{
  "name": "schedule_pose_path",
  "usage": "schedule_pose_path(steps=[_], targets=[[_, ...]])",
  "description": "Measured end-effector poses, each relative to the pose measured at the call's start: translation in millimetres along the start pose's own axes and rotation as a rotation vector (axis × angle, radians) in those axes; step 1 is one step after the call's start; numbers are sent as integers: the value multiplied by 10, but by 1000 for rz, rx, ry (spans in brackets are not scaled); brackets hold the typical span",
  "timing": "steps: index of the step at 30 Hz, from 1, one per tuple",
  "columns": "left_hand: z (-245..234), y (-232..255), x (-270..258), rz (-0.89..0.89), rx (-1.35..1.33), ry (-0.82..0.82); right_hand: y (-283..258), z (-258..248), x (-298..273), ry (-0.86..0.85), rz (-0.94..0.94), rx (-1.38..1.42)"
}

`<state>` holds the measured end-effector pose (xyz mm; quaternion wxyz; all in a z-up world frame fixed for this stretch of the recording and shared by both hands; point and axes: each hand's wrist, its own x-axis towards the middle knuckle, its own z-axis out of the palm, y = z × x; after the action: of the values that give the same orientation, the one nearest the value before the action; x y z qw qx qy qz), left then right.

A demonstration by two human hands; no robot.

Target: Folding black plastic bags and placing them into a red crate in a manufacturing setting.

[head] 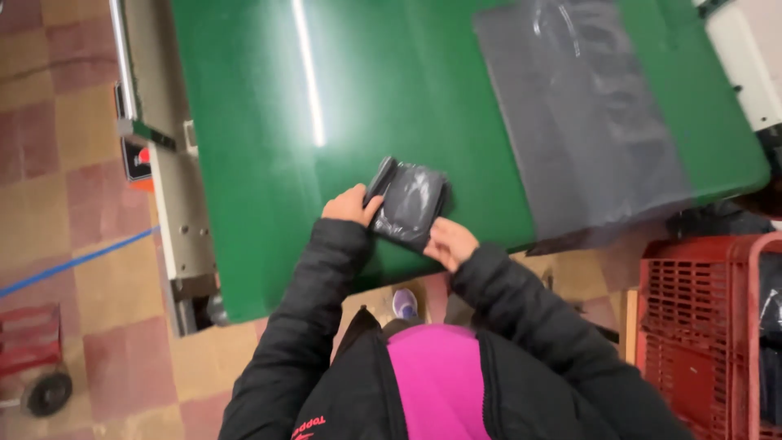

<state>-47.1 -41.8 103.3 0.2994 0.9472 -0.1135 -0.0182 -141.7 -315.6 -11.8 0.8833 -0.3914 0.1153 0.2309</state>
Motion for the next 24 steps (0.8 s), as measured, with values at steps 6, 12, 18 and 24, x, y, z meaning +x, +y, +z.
schedule_pose_path(steps=[6, 12, 18, 24], targets=[[-557, 1291, -174, 367, 67, 216, -164, -905, -1277, 197, 411, 3], [1338, 2238, -467, 1153, 344, 185, 351, -2996, -1652, 215, -248, 463], [1663, 2743, -172, 1185, 95, 183, -696, -2274, -2190, 587, -219, 413], [997, 3007, 197, 729, -569, -699, -2324, -1434, -2683, 450, -378, 152]])
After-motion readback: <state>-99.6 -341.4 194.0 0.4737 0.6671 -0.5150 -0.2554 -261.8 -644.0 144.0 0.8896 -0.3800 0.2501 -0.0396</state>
